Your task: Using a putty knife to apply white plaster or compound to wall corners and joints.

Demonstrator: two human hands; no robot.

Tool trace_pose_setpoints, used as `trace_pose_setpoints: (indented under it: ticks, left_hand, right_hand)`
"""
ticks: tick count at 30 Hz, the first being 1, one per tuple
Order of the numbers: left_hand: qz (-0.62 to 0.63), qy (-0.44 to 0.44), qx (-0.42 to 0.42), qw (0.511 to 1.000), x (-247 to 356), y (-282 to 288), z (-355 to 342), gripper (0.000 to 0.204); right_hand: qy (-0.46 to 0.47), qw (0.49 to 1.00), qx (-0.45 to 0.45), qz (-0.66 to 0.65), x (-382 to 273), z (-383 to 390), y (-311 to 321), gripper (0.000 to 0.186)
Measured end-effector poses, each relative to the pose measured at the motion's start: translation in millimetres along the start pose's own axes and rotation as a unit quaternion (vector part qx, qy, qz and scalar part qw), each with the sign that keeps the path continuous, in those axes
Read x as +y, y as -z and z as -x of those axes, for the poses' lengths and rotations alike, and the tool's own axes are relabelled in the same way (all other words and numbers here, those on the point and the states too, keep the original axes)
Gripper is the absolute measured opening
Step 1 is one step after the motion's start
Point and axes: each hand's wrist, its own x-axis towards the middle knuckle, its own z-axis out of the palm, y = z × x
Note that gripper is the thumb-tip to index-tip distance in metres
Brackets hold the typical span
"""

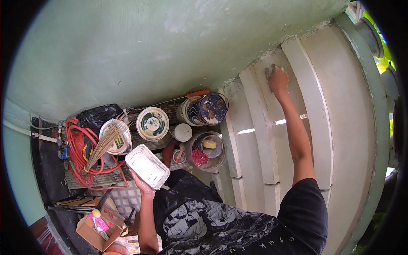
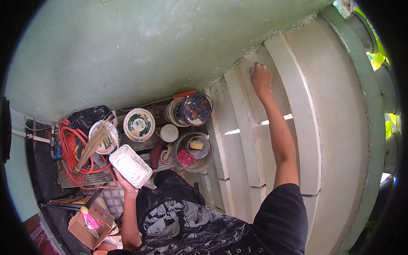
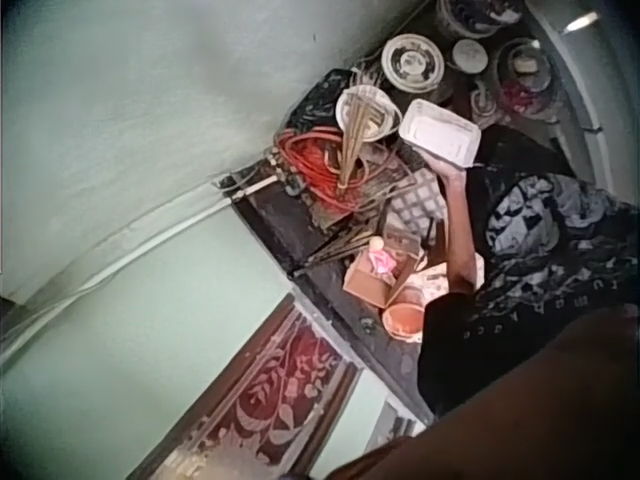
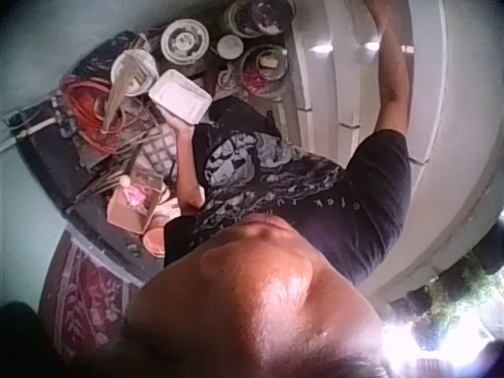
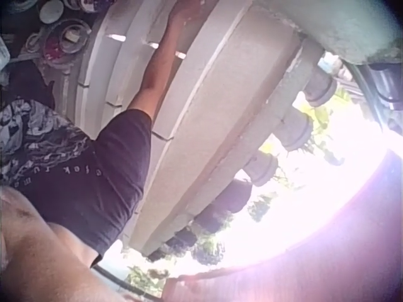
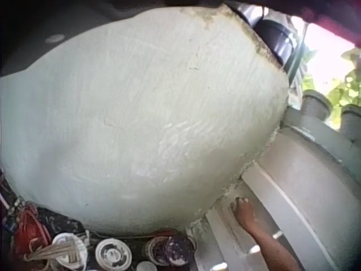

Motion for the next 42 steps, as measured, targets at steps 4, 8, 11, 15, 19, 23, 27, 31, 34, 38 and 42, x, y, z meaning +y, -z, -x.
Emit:
trace_pose_setpoints:
  ticks: [4, 8, 11, 15, 19, 23, 27, 31, 34, 38, 42]
  left_hand:
    - [-0.004, -0.002, 0.023, 1.0, 7, -4, 13, 0.061]
    - [-0.045, -0.028, 0.041, 0.998, 18, -20, 30, 0.061]
    - [-0.035, -0.015, 0.028, 0.999, 20, -18, 29, 0.061]
    - [-0.024, 0.005, 0.011, 1.0, 25, 0, 24, 0.062]
    - [-0.015, -0.012, 0.014, 1.0, 30, 13, 19, 0.064]
    - [0.023, -0.012, 0.005, 1.0, 30, -3, 17, 0.064]
    - [0.026, -0.004, -0.018, 0.999, 26, -11, 18, 0.063]
    - [0.019, 0.011, -0.038, 0.999, 36, -13, 31, 0.063]
    - [0.027, 0.003, -0.067, 0.997, 48, -10, 30, 0.065]
    - [0.005, -0.033, -0.051, 0.998, 47, -47, 34, 0.067]
    - [-0.048, -0.015, -0.077, 0.996, 34, -76, 16, 0.063]
  right_hand:
    - [-0.044, 0.997, 0.056, -0.012, 1, -11, 21, 0.02]
    - [-0.064, 0.995, 0.049, -0.054, -9, -7, 40, 0.023]
    - [-0.016, 0.998, 0.045, -0.042, 14, 9, -1, 0.022]
    - [-0.047, 0.998, 0.031, -0.007, 10, 13, -1, 0.021]
    - [-0.076, 0.99, 0.092, -0.069, -2, 1, 28, 0.021]
    - [-0.069, 0.991, 0.104, -0.057, 3, 5, 0, 0.021]
    - [-0.061, 0.994, 0.066, -0.062, 3, 28, -54, 0.026]
    - [-0.046, 0.993, 0.112, -0.015, 11, 27, -34, 0.025]
    - [-0.063, 0.979, 0.183, -0.066, 5, 22, 35, 0.023]
    - [-0.054, 0.931, 0.314, -0.179, -16, 47, 87, 0.019]
    - [-0.086, 0.859, 0.339, -0.373, -52, 101, 125, 0.015]
